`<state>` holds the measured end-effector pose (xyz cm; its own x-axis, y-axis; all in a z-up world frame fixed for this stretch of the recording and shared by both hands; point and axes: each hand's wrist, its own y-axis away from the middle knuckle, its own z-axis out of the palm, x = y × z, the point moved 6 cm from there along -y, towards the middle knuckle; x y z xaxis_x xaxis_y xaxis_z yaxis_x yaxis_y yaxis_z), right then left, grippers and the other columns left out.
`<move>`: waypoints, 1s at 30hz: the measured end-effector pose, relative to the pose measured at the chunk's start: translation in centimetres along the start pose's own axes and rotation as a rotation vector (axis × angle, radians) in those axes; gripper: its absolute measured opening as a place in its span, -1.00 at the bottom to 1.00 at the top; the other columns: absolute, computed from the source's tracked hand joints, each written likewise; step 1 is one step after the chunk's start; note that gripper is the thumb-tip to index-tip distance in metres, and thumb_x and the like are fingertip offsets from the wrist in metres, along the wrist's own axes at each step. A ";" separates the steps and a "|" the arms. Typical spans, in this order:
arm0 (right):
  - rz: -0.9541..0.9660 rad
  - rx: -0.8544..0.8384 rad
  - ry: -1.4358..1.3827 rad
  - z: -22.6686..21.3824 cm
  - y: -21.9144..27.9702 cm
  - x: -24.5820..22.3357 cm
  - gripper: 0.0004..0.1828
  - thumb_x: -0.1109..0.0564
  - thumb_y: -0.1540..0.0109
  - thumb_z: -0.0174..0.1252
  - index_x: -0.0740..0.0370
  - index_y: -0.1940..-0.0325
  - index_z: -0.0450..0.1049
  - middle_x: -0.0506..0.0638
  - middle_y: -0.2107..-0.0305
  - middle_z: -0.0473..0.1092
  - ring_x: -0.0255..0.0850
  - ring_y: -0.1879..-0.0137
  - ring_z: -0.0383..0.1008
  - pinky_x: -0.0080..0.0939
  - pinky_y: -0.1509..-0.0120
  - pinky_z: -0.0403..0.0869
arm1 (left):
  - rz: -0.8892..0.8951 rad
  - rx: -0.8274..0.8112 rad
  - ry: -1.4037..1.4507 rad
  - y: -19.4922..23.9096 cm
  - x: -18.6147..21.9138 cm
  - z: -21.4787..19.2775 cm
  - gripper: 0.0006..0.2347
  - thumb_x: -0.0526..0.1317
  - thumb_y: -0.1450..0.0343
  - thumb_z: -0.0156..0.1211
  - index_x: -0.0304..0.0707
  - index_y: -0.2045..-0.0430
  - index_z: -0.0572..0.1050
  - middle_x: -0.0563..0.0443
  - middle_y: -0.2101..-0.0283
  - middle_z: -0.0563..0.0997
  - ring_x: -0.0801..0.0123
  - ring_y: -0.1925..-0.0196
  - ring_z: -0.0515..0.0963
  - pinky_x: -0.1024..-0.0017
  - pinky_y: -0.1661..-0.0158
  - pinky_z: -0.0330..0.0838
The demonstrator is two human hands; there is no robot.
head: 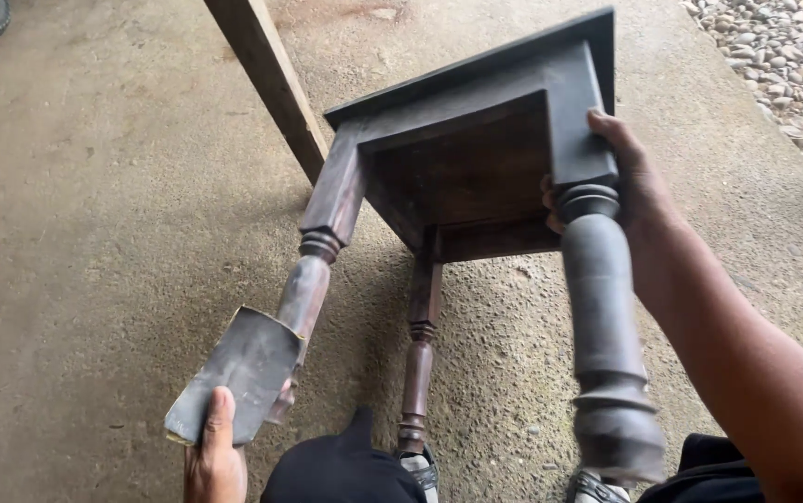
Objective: The person sands the legs and frame of a small wooden stool using a piece of sandpaper. They work on each leg individually and then sand the top frame, occasionally rotating the stool to access different sides.
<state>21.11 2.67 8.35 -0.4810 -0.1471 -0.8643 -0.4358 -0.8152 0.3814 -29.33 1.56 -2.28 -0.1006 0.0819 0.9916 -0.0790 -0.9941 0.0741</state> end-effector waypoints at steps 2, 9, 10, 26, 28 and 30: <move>-0.017 -0.069 -0.076 2.1 -0.2 0.6 -0.24 -0.33 -0.15 0.31 0.27 -0.17 0.35 0.06 0.38 0.47 -0.19 0.42 0.56 -0.14 0.39 0.61 | 0.011 0.064 0.008 0.1 -1.6 -1.6 -0.48 0.05 -0.57 -0.12 -0.56 -0.15 0.42 -0.40 -0.04 0.62 -0.01 -0.06 0.64 0.15 -0.15 0.42; -0.007 -0.331 -0.193 12.7 0.9 3.6 -0.36 -0.16 -0.06 0.41 0.21 -0.06 0.38 -0.02 0.38 0.44 -0.22 0.37 0.51 -0.11 0.31 0.63 | 0.213 0.318 -0.044 2.3 0.1 -5.1 -0.40 0.17 -0.54 -0.14 -0.46 -0.24 0.31 -0.28 -0.12 0.55 0.04 -0.17 0.57 0.11 -0.24 0.37; -0.004 -0.329 -0.199 14.0 0.9 4.3 -0.36 -0.16 -0.06 0.41 0.21 -0.06 0.38 -0.02 0.38 0.44 -0.22 0.37 0.51 -0.11 0.31 0.63 | 0.211 0.316 -0.050 2.8 1.9 -4.3 -0.40 0.17 -0.54 -0.14 -0.46 -0.24 0.31 -0.28 -0.12 0.55 0.04 -0.17 0.57 0.11 -0.24 0.37; -0.097 -0.189 -0.050 30.6 0.0 13.3 -0.02 0.08 0.13 0.50 0.33 -0.18 0.06 0.18 0.23 0.40 -0.19 0.30 0.50 -0.11 0.29 0.59 | 0.656 0.289 0.002 5.9 5.6 1.9 -0.39 0.24 -0.63 -0.31 -0.32 0.59 0.41 -0.16 0.62 0.46 0.08 0.34 0.53 -0.11 -0.25 0.45; -0.103 -0.156 -0.005 31.7 -0.1 14.0 -0.01 0.07 0.13 0.52 0.33 -0.20 0.06 0.15 0.19 0.38 -0.19 0.25 0.48 -0.09 0.28 0.58 | 0.686 0.500 0.089 6.2 5.6 1.7 -0.37 0.22 -0.66 -0.33 -0.35 0.63 0.33 -0.12 0.68 0.35 0.17 0.51 0.48 -0.10 -0.18 0.50; -0.105 -0.143 0.108 32.7 0.3 14.6 0.00 0.01 0.14 0.48 0.34 -0.21 0.08 0.22 0.22 0.45 -0.04 0.25 0.54 -0.07 0.28 0.57 | 0.738 0.576 0.259 6.0 4.3 -0.5 -0.41 0.17 -0.70 -0.31 -0.33 0.60 0.27 -0.07 0.63 0.28 0.25 0.51 0.41 -0.11 -0.18 0.52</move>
<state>-10.93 18.55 6.58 -0.3513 -0.1100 -0.9298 -0.3634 -0.8992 0.2436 -30.75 -4.06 2.41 -0.1505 -0.6318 0.7604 0.5826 -0.6781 -0.4481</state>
